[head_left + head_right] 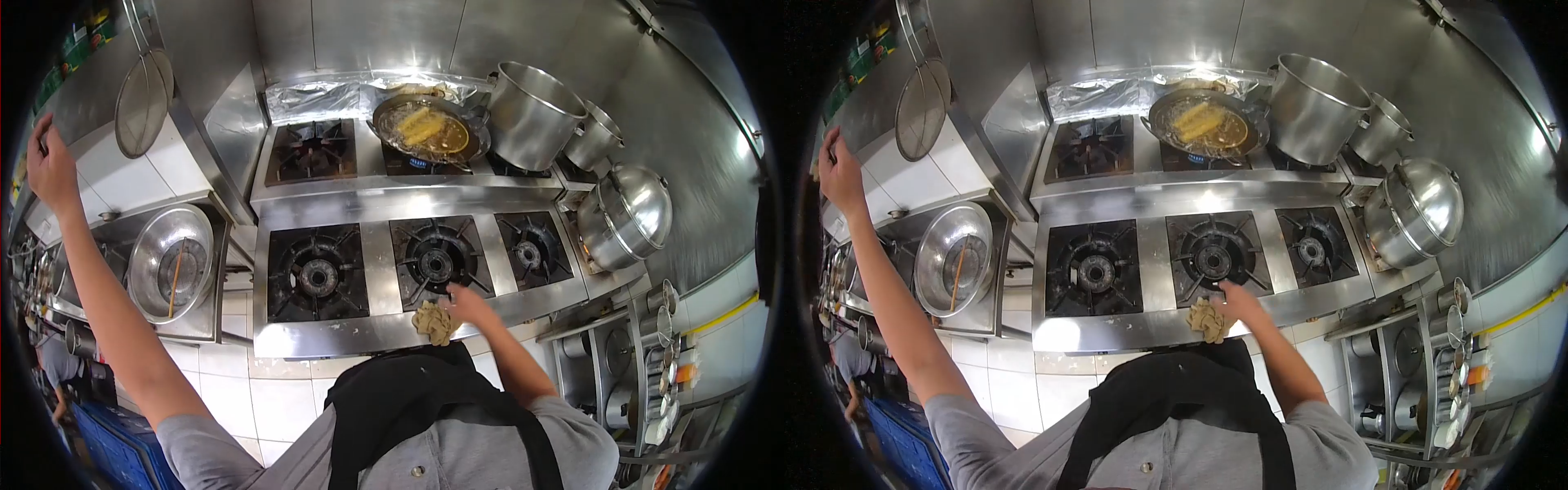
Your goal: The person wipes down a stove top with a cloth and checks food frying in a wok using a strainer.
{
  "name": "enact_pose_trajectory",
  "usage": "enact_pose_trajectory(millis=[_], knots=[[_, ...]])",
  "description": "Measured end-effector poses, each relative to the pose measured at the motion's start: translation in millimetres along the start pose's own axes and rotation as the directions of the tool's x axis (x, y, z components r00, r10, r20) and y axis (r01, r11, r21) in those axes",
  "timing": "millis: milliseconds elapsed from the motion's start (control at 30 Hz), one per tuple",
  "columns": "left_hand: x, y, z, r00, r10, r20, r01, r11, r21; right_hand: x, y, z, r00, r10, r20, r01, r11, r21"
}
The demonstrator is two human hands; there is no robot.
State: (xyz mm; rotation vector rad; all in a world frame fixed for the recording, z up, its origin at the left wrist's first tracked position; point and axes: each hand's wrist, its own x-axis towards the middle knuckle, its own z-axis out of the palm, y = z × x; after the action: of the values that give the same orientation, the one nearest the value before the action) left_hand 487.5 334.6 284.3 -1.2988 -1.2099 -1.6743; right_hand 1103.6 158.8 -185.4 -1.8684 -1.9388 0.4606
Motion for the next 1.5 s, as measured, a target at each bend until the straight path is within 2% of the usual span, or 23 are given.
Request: enact_pose_trajectory(millis=[33,67,100,133,200,267,333,400,467,500,567,633,767,833,867,900,933,967,1000,1067,1200,1267,1500], knots=[[-0.8,5.7,-0.6,1.000,-0.014,-0.009,0.015,0.999,0.045,-24.1,-23.1,-0.5,0.958,0.228,0.175,-0.180,0.951,-0.253],[-0.4,9.2,-0.9,0.999,-0.028,-0.022,0.030,0.996,0.089,-42.4,-37.5,4.0,0.929,0.258,0.264,-0.183,0.943,-0.277],[0.9,7.2,-0.9,0.999,-0.029,-0.018,0.030,0.995,0.094,-61.8,-22.6,40.8,0.957,0.258,0.133,-0.233,0.956,-0.179],[2.6,1.6,-0.5,1.000,-0.029,-0.009,0.030,0.997,0.078,-69.6,-24.6,47.7,0.956,0.258,0.137,-0.232,0.956,-0.181],[7.9,-12.2,-0.1,0.999,-0.033,0.005,0.032,0.997,0.064,-79.0,-33.3,57.0,0.964,0.264,0.001,-0.259,0.945,-0.199],[14.4,-26.4,0.4,0.999,0.033,0.034,-0.033,0.999,0.017,-69.6,-45.2,45.4,0.955,0.292,0.045,-0.277,0.938,-0.207],[17.3,-34.3,1.7,0.997,0.041,0.070,-0.045,0.998,0.051,-61.7,-50.9,38.2,0.989,-0.093,-0.117,0.054,0.951,-0.303],[28.3,-52.0,2.0,0.994,0.050,0.100,-0.059,0.994,0.094,-55.5,-45.2,51.3,0.999,-0.011,-0.043,0.005,0.990,-0.144],[34.4,-57.7,1.4,0.970,0.241,0.036,-0.239,0.910,0.339,-53.9,-43.4,51.9,0.988,0.121,0.098,-0.112,0.990,-0.091],[26.5,-46.6,-1.7,0.969,0.240,0.052,-0.243,0.907,0.344,-54.1,-43.6,49.5,0.993,0.079,0.086,-0.072,0.994,-0.078],[-4.2,61.8,-13.8,0.994,0.103,-0.041,-0.105,0.993,-0.059,-60.1,-42.4,48.2,0.996,0.033,0.082,-0.028,0.998,-0.063],[-4.6,64.5,-15.7,0.996,0.092,-0.013,-0.092,0.994,-0.057,-65.9,-41.0,49.2,0.998,-0.053,0.017,0.055,0.988,-0.144],[2.1,42.0,-10.1,0.998,0.070,0.012,-0.068,0.990,-0.128,-72.2,-39.7,45.4,0.991,-0.133,-0.004,0.132,0.983,-0.124],[9.4,11.5,-7.3,0.994,0.106,-0.008,-0.106,0.994,0.013,-71.9,-42.2,44.2,0.996,-0.078,0.036,0.080,0.995,-0.062],[21.4,-20.5,-5.0,0.988,0.155,0.008,-0.153,0.964,0.217,-70.6,-42.0,45.8,0.996,-0.085,0.035,0.087,0.994,-0.062],[36.5,-67.0,-1.0,0.973,0.219,0.068,-0.224,0.843,0.488,-68.8,-42.1,47.8,0.997,-0.070,0.031,0.072,0.996,-0.059],[36.6,-66.5,-2.1,0.951,0.276,0.139,-0.302,0.733,0.610,-66.9,-41.9,49.8,0.998,-0.056,0.027,0.058,0.997,-0.055],[32.7,-66.6,0.8,0.993,0.105,0.049,-0.115,0.828,0.549,-65.6,-41.4,51.4,0.998,-0.064,0.027,0.065,0.996,-0.055],[31.1,-66.4,2.1,0.993,0.106,0.045,-0.113,0.825,0.554,-64.8,-40.6,52.7,0.998,-0.047,0.032,0.048,0.997,-0.056],[24.9,-43.4,0.7,0.983,0.183,-0.021,-0.174,0.960,0.221,-63.2,-38.4,55.3,0.999,-0.033,0.035,0.035,0.998,-0.059],[17.0,-18.3,-2.0,0.975,0.217,-0.046,-0.199,0.949,0.245,-62.7,-34.4,58.8,0.999,-0.031,0.025,0.033,0.997,-0.066],[14.3,-12.6,-3.0,0.988,0.154,-0.026,-0.146,0.972,0.186,-63.1,-34.2,58.8,0.999,-0.023,0.041,0.026,0.996,-0.082],[9.7,-8.6,-5.7,0.984,0.177,-0.019,-0.176,0.983,0.054,-58.7,-41.7,51.7,0.996,0.000,0.084,0.008,0.995,-0.096]])
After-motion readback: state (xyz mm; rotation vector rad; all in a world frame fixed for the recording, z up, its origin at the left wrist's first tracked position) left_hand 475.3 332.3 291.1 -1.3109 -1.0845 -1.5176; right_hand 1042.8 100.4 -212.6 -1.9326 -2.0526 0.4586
